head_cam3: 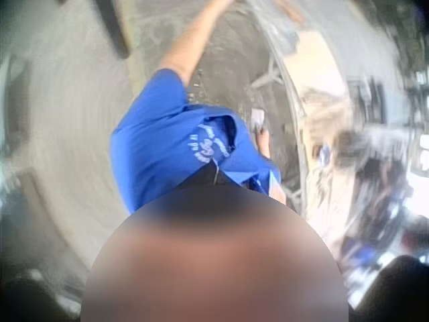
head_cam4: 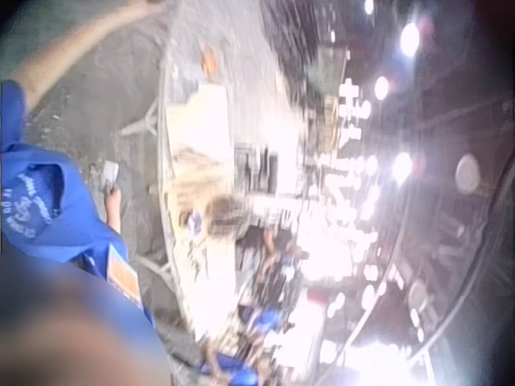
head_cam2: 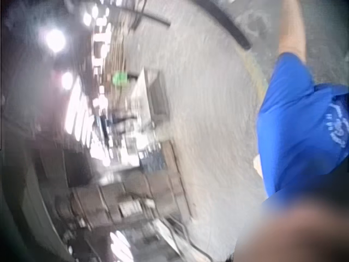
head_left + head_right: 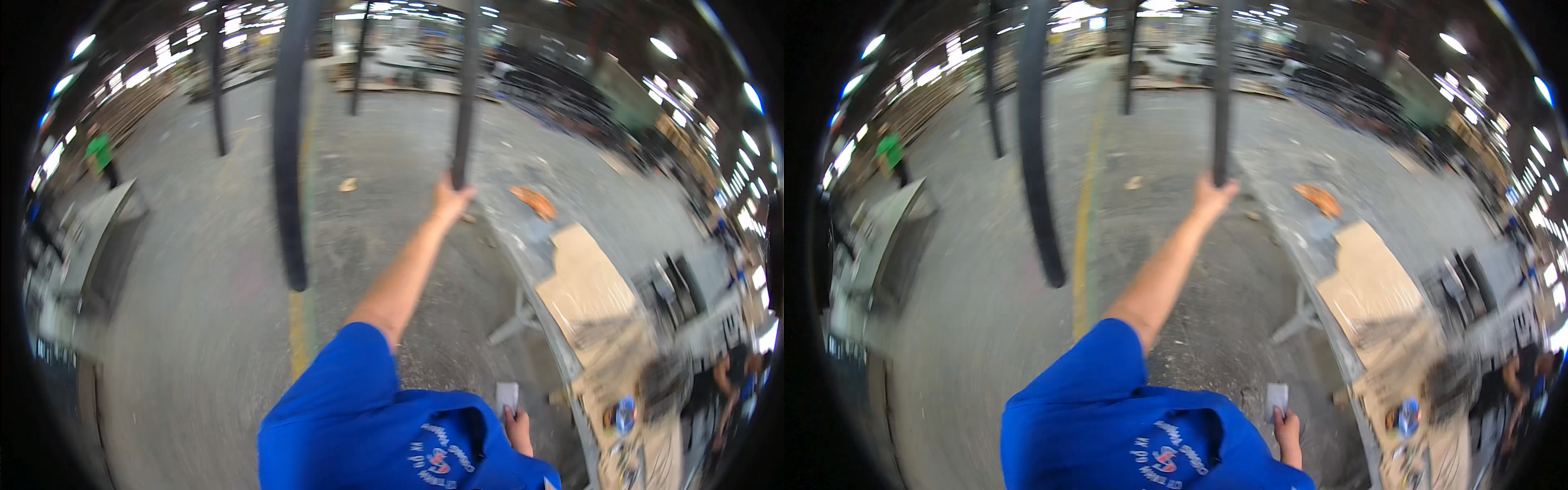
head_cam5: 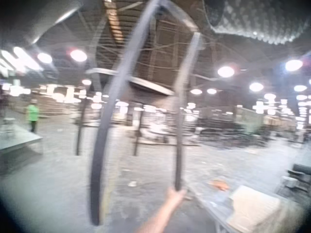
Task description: The person sands the legs of an inverted black chair using a sanding block. They rotate the chair to access different legs and continue sanding each leg's surface. Other workers are visible in the background performing similar tasks.
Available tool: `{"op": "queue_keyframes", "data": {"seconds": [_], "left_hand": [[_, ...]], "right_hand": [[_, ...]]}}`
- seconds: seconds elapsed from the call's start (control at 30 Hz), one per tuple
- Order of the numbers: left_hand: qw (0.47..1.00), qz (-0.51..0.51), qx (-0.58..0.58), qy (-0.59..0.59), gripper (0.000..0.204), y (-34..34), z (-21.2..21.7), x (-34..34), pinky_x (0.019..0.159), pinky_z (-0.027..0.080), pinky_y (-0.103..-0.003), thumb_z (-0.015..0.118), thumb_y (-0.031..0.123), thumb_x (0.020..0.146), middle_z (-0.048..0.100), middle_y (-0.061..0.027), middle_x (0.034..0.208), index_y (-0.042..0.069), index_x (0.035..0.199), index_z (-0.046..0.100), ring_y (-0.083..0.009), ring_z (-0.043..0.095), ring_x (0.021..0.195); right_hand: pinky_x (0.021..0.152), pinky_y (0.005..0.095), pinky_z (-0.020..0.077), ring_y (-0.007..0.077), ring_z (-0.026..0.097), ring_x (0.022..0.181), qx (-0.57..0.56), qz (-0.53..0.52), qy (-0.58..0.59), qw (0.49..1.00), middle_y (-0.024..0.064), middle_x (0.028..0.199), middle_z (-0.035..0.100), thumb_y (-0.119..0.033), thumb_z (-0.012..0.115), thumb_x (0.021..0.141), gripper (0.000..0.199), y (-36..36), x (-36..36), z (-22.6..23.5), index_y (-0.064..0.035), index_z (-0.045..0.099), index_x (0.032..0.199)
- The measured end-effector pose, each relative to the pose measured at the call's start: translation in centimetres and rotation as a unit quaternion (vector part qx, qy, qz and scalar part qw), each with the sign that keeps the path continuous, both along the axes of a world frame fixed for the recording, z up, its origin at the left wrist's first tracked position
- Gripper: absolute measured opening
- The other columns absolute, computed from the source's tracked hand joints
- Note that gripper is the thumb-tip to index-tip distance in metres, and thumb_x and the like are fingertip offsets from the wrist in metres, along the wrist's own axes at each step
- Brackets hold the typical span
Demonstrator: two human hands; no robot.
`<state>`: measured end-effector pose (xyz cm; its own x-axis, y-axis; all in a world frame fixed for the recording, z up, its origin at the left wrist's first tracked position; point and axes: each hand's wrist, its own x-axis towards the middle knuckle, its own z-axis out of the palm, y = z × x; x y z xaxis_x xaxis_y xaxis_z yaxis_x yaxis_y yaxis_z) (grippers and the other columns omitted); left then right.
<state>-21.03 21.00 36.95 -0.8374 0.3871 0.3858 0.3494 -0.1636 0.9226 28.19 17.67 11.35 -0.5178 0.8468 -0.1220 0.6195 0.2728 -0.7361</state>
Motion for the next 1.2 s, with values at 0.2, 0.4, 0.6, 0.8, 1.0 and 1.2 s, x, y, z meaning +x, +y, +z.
{"op": "queue_keyframes", "data": {"seconds": [0.2, 0.4, 0.6, 0.8, 1.0, 1.2], "left_hand": [[0.988, 0.098, -0.1, 0.059, 0.07, -1.5, -2.0, -0.5, 0.091, 0.041, -0.039, 0.073, 0.032, 0.071, 0.056, -0.026, 0.115, -0.013, 0.119, 0.047, -0.0341, 0.055, 0.106], [0.992, 0.075, -0.035, 0.093, 0.046, -4.8, -3.4, -3.9, 0.069, 0.047, -0.033, 0.073, 0.028, 0.077, 0.061, -0.0109, 0.083, -0.007, 0.099, 0.054, -0.0199, 0.057, 0.072], [0.998, 0.016, 0.038, 0.04, 0.039, -7.5, -4.4, -4.9, 0.065, 0.045, -0.031, 0.07, 0.025, 0.081, 0.057, -0.0082, 0.079, -0.004, 0.101, 0.056, -0.0162, 0.054, 0.069], [0.981, 0.116, -0.038, 0.154, 0.031, -8.9, -4.0, -5.5, 0.066, 0.046, -0.029, 0.066, 0.022, 0.084, 0.059, -0.0075, 0.078, -0.002, 0.1, 0.057, -0.0153, 0.056, 0.071], [0.966, 0.174, 0.011, 0.189, 0.064, -9.3, -2.8, -2.1, 0.089, 0.045, -0.046, 0.076, 0.027, 0.073, 0.054, -0.0295, 0.116, -0.009, 0.119, 0.049, -0.0396, 0.055, 0.104], [0.963, 0.12, 0.064, 0.233, 0.059, -8.0, -3.2, 5.1, 0.082, 0.048, -0.043, 0.073, 0.032, 0.076, 0.059, -0.0238, 0.109, -0.008, 0.113, 0.053, -0.0313, 0.057, 0.096]], "right_hand": [[0.066, 0.0469, 0.0449, 0.0421, 0.059, 0.074, -0.012, 0.022, -0.025, 0.999, 0.025, 0.076, 0.061, -0.034, 0.051, 0.088, 0.036, -0.7, 0.4, 1.3, -0.0008, 0.063, 0.089], [0.07, 0.0468, 0.0463, 0.0392, 0.06, 0.077, -0.013, -0.049, -0.038, 0.998, 0.0215, 0.08, 0.063, -0.038, 0.049, 0.089, 0.038, -2.8, 1.1, 1.7, -0.0031, 0.064, 0.093], [0.072, 0.0469, 0.0463, 0.0393, 0.061, 0.079, -0.036, -0.118, -0.026, 0.992, 0.022, 0.082, 0.064, -0.039, 0.05, 0.089, 0.04, -4.2, 4.3, 1.3, -0.0027, 0.063, 0.095], [0.073, 0.0469, 0.047, 0.0391, 0.061, 0.081, -0.039, -0.203, -0.069, 0.976, 0.0216, 0.083, 0.064, -0.04, 0.05, 0.088, 0.039, -6.7, 10.8, -1.6, -0.0035, 0.064, 0.094], [0.074, 0.0466, 0.0472, 0.0385, 0.061, 0.082, -0.118, -0.288, -0.099, 0.945, 0.0211, 0.084, 0.064, -0.04, 0.051, 0.087, 0.038, -12.6, 18.7, -5.6, -0.005, 0.064, 0.094], [0.071, 0.0455, 0.0476, 0.0374, 0.062, 0.079, -0.125, -0.36, -0.063, 0.923, 0.0201, 0.083, 0.064, -0.041, 0.051, 0.088, 0.038, -18.1, 24.9, -9.4, -0.0063, 0.065, 0.095]]}}
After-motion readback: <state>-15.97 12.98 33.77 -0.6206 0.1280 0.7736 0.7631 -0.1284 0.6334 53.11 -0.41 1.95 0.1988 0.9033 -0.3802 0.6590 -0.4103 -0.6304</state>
